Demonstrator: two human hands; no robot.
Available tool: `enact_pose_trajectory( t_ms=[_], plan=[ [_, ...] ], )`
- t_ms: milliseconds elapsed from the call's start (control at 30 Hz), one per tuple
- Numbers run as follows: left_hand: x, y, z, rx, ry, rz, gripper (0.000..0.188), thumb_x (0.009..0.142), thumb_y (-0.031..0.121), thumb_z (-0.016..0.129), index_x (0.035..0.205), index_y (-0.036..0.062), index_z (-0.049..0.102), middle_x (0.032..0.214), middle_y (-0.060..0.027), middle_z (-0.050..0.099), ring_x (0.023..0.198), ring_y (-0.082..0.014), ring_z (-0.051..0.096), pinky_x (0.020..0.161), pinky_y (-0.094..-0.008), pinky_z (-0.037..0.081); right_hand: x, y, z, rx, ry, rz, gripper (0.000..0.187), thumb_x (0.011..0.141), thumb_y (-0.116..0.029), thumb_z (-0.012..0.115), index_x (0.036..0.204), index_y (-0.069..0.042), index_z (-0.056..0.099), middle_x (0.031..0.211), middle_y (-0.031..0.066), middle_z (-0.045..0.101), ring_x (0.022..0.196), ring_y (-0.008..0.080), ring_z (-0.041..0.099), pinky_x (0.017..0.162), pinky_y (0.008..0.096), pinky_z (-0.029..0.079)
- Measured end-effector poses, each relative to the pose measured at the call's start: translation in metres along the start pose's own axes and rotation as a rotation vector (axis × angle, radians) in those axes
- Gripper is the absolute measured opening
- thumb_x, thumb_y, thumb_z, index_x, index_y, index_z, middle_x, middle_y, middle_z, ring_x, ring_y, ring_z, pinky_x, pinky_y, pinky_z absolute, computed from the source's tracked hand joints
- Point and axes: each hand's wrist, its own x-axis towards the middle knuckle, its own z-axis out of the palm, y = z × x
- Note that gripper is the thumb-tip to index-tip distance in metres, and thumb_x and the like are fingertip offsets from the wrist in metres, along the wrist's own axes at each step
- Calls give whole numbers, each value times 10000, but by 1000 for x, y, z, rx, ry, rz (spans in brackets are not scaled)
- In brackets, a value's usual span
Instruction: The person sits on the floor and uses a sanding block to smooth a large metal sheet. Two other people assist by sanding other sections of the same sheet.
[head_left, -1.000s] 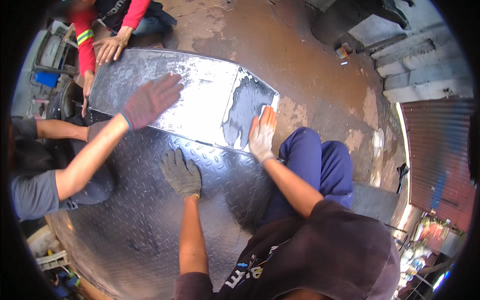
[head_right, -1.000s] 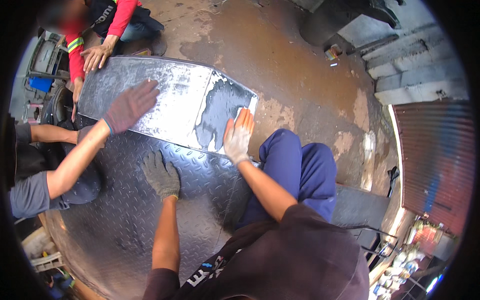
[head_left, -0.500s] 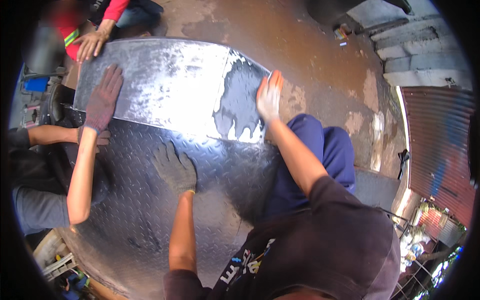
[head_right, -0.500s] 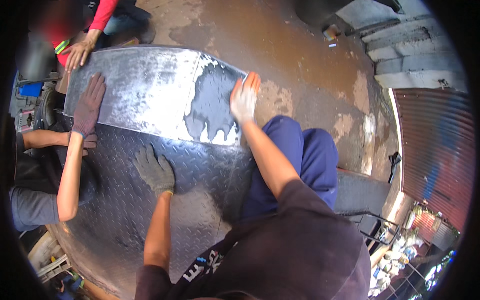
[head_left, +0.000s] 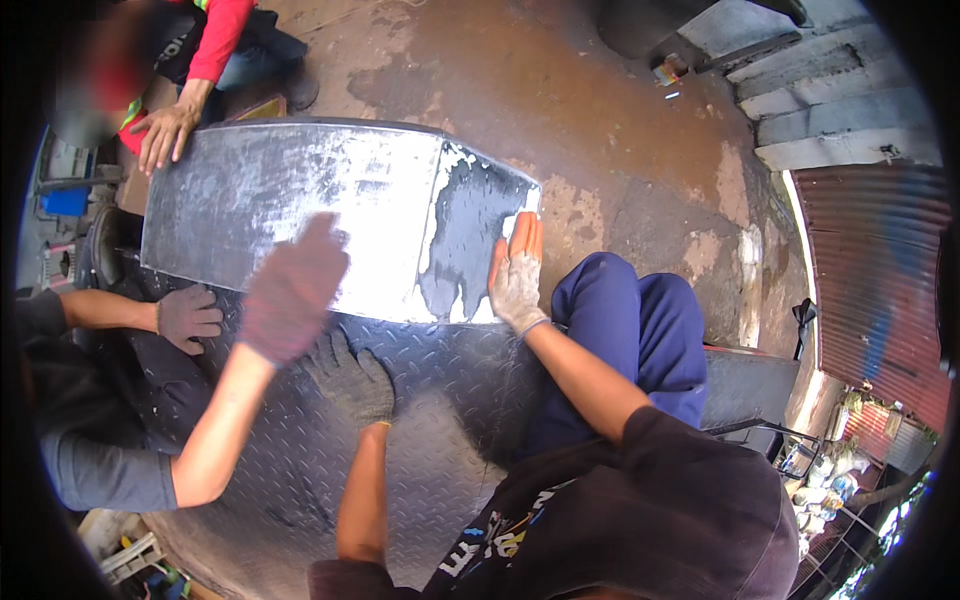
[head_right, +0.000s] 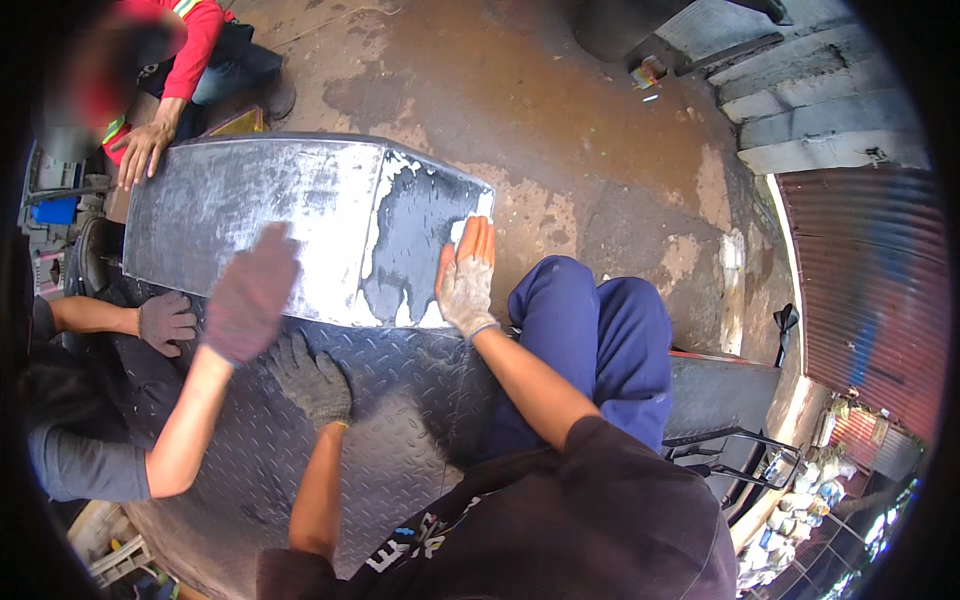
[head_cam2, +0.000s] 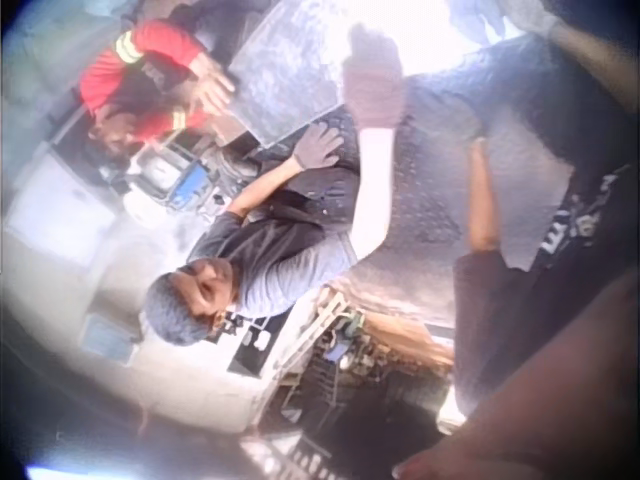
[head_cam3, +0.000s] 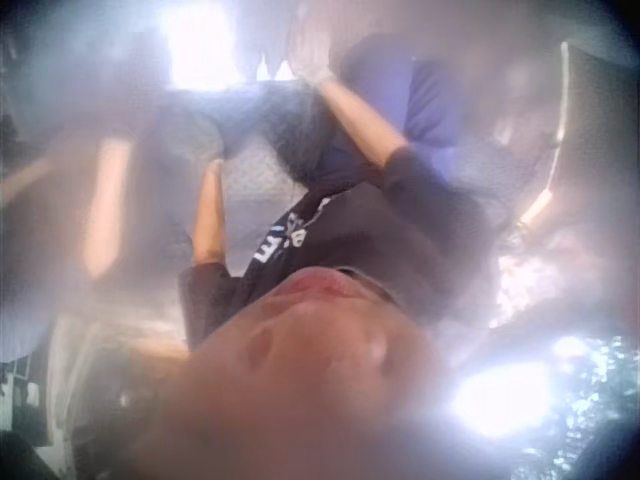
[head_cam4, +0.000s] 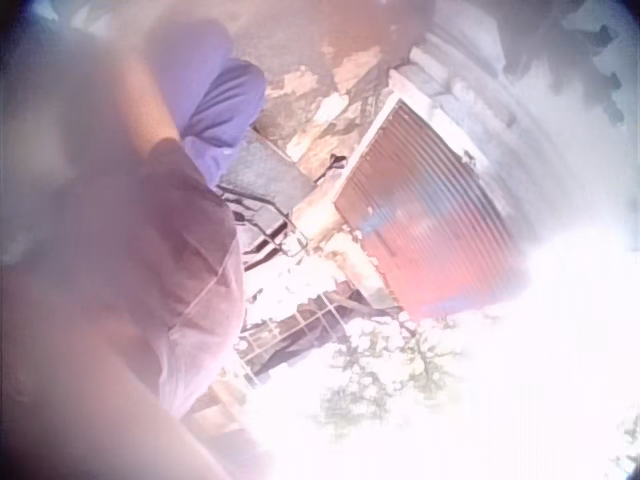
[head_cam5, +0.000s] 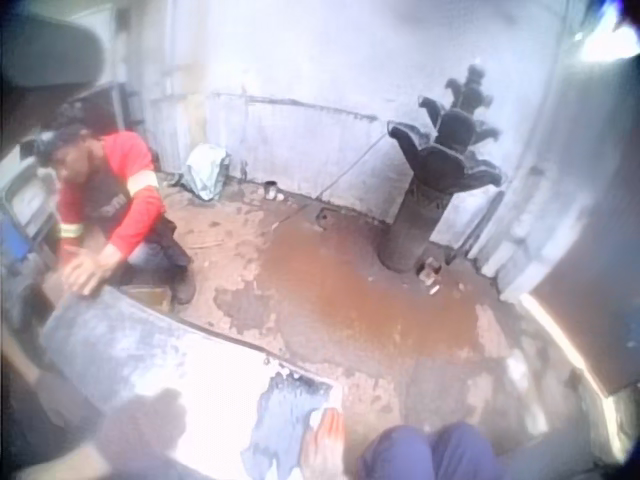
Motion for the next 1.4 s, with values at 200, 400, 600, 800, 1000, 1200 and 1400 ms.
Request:
enact_pose_trajectory(
  t_ms=[200,400,600,800,1000,1200,1400],
  plan=[
    [3,1,1,-20,-22,38,523,987,311,464,1379,-26,544,1445,-294,496,1400,-502,382,1207,-615,220,-25,22,11,-165,73,-59,536,1005,-124,483,1443,159,362,1487,408,359,1392,582,338,1154,593,310],
    [-1,4,-7,22,-50,11,519,1001,310,469,1392,-25,534,1471,-280,474,1413,-481,370,1211,-596,214,28,49,19,-95,-285,229,649,1037,-228,486,1483,188,266,1512,414,322,1431,571,284,1197,563,252],
    [6,5,0,-40,48,49,497,1013,363,448,1287,-27,589,1400,-296,525,1352,-506,427,1170,-631,257,-32,0,-8,57,-55,107,643,1039,-195,455,1485,209,228,1523,418,280,1442,584,230,1231,558,170],
    [-4,-8,12,45,-22,27,544,1020,343,451,1440,0,502,1481,-292,460,1417,-487,362,1213,-610,189,-26,-10,-13,127,-50,173,627,1067,-220,384,1541,141,187,1569,386,234,1476,554,192,1233,540,145],
    [0,-4,6,-32,5,51,525,1006,308,465,1432,5,512,1471,-283,479,1399,-486,384,1214,-598,200,-29,-1,1,85,-8,170,644,1031,-179,476,1520,143,208,1549,405,252,1439,575,245,1222,558,189],
    [4,-6,11,-21,42,54,516,960,311,523,1354,-19,568,1409,-286,535,1357,-505,427,1192,-619,239,-29,8,6,58,-6,166,644,1031,-186,479,1531,129,224,1569,375,257,1465,553,227,1232,543,180],
    [4,1,5,-75,51,54,510,948,304,527,1333,-25,584,1413,-295,525,1353,-512,425,1197,-616,231,25,77,36,-206,35,-45,637,1042,-244,436,1492,171,262,1499,419,337,1417,573,286,1223,549,197]
  ],
)
